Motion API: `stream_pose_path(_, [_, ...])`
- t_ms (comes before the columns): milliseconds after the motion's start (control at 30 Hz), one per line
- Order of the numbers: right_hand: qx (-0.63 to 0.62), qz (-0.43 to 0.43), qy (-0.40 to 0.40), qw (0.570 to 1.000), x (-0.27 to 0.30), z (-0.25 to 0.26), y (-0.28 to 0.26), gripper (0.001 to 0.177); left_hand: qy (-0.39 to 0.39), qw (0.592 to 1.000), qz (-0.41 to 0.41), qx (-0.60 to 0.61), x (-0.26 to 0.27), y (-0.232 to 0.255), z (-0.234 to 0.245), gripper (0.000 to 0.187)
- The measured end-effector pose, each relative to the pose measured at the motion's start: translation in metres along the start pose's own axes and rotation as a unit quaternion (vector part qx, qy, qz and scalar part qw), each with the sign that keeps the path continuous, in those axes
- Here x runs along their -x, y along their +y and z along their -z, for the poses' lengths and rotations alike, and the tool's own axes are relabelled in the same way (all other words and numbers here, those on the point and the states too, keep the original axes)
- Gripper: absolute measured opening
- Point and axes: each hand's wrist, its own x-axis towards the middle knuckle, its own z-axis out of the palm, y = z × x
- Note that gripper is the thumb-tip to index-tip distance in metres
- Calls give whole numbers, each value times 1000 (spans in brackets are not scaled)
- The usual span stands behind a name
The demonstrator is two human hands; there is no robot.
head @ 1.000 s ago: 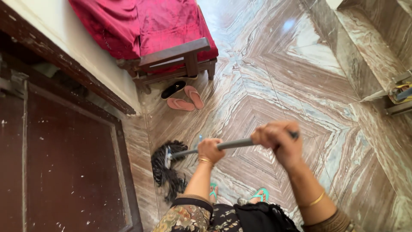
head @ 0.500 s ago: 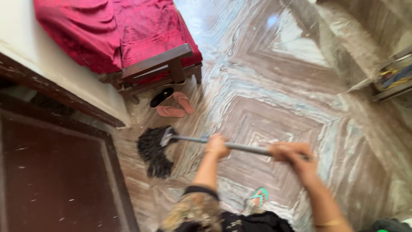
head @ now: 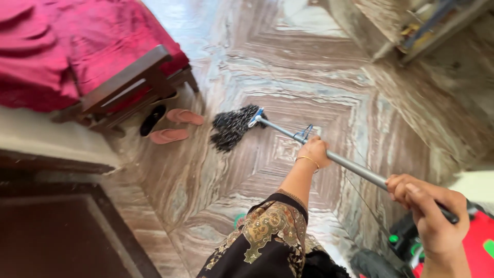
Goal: The person is mopping the marble-tiled floor in a residential hallway area.
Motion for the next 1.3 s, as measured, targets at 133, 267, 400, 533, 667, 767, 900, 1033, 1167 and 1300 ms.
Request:
stream_pose_path(133, [47, 16, 31, 998, 16, 12, -11, 35, -16, 998, -58, 10, -22, 25, -52, 28])
stream_pose_path(267, [76, 32, 86, 993, 28, 24, -20, 41, -53, 995, -85, 16, -12, 69, -46, 24])
stream_pose_path(400, [-19, 59, 152, 986, 34, 50, -26, 53, -160, 975, -120, -97, 17, 119, -1, 28])
stream_pose_path(533, [-98, -15, 216, 971, 33, 93, -13, 51, -172, 972, -130, -88, 40, 113, -7, 29])
stream_pose_path(667, [-130, -58, 247, 958, 18, 57, -28, 44, -213, 975, -52, -41, 74, 82, 12, 36])
stream_pose_path(767, [-130, -76, 232, 961, 7, 20, -30, 42, -185, 982, -32, -36, 100, 46, 26, 37])
stream_pose_path(900, [-155, -89, 216, 960, 2, -34, -18, 45, -120, 992, 43, -16, 142, -1, 57, 34])
stream_pose_path(1033, [-185, -53, 224, 955, 27, -96, 29, 43, -90, 993, 48, -65, 184, -77, 64, 31])
stream_pose_path(1167, [-246, -54, 147, 957, 65, -154, 96, 46, -46, 989, 69, -126, 236, -154, 89, 28])
stream_pose_path(1300, [-189, -79, -13, 979, 90, -218, 124, 36, -56, 950, 156, -264, 272, -252, 101, 23])
